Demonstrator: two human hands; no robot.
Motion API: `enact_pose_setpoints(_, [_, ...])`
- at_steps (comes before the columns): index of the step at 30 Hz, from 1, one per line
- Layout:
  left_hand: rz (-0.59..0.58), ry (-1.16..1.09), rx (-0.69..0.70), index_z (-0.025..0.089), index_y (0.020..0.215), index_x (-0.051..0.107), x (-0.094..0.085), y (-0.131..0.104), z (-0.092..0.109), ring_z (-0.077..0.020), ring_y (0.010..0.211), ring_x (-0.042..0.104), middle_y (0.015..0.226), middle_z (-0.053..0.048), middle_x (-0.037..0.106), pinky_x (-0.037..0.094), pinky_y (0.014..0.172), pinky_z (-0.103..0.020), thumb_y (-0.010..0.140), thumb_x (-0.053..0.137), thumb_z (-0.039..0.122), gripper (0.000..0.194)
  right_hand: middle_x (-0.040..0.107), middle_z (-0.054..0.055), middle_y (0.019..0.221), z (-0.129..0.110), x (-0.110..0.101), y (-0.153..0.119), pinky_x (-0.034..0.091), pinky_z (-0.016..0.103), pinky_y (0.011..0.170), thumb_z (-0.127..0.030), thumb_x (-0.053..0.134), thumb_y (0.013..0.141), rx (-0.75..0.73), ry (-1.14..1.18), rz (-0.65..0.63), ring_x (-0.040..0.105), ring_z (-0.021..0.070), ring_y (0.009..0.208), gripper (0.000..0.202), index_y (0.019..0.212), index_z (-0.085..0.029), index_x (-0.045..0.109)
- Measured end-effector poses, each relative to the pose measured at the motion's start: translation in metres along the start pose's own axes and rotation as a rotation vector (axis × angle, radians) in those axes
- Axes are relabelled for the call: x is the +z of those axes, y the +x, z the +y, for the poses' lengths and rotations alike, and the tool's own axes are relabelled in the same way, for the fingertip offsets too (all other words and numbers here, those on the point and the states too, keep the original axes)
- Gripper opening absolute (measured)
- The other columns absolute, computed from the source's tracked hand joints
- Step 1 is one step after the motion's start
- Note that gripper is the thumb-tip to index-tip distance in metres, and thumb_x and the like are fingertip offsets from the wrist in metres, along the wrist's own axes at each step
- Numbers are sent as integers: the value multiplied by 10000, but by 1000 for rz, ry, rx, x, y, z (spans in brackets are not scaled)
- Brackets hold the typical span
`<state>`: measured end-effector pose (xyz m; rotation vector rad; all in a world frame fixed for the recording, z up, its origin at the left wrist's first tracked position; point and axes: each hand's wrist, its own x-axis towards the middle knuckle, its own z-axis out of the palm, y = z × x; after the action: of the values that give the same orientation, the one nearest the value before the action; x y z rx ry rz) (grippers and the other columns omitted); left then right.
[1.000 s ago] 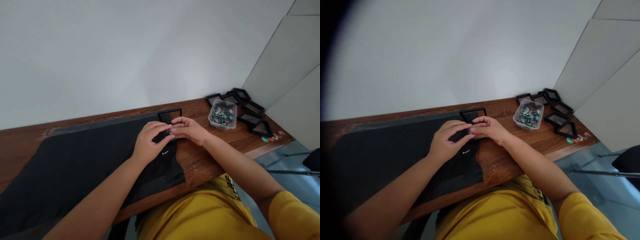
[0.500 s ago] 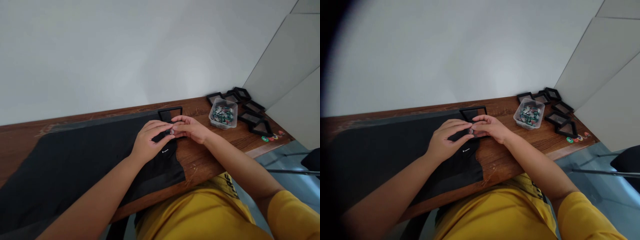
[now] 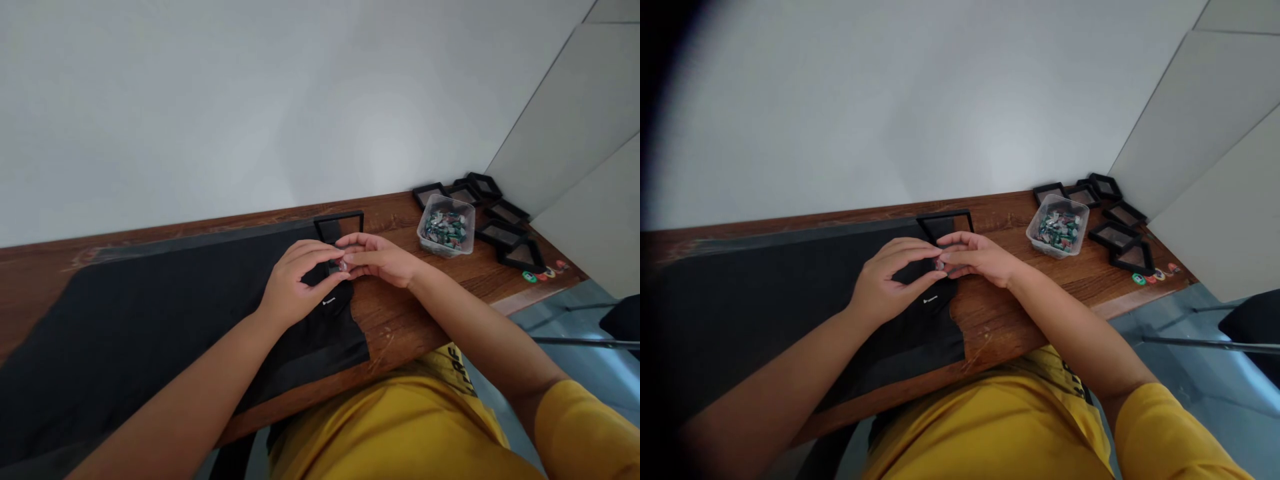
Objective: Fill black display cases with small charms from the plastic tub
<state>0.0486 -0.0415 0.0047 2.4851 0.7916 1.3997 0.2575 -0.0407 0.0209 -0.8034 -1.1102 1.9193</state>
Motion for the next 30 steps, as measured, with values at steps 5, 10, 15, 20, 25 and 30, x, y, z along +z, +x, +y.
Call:
enact_pose_setpoints(5, [-6,-2,7,214,1091,729,-1,0,2,-207,989,713,1041,-56,791,584,921,-383,970,718,294,146,734,-25,845,0,1,-1,608,243,754,-215,882,746,7,12,-38,702,111,781,404,1075,-183,649])
enact_pose_setpoints(10, [5,6,-10,217,1068,731,-1,0,4,-215,993,716,1033,-56,791,586,922,-396,969,713,300,130,734,-24,837,0,1,0,613,246,743,-203,870,756,10,31,-42,702,112,757,395,1079,-184,643])
enact_pose_setpoints(15, [17,19,-19,219,1067,734,-1,0,4,-217,985,721,1016,-54,794,588,920,-401,970,712,303,130,749,-21,842,3,-1,3,617,237,726,-188,881,733,-13,46,-32,712,114,750,429,1081,-184,631])
enact_pose_setpoints(20, [3,13,-28,223,1067,745,0,0,3,-217,978,722,1019,-57,794,589,913,-391,965,719,332,151,738,-40,802,5,-1,4,621,223,720,-171,912,712,5,38,-56,709,97,705,450,1055,-182,621])
enact_pose_setpoints(25, [4,25,-42,227,1056,746,1,0,1,-219,971,722,1016,-53,795,590,916,-394,962,720,330,142,738,-36,786,5,-2,5,600,187,655,-158,891,747,-1,-25,20,689,79,653,364,993,-179,624])
enact_pose_setpoints(30, [5,58,-81,228,1060,751,0,-1,-2,-231,974,732,1023,-54,801,600,933,-421,959,716,359,169,759,-29,787,2,-2,5,613,210,641,-193,906,732,-37,-52,116,675,80,609,373,974,-182,622])
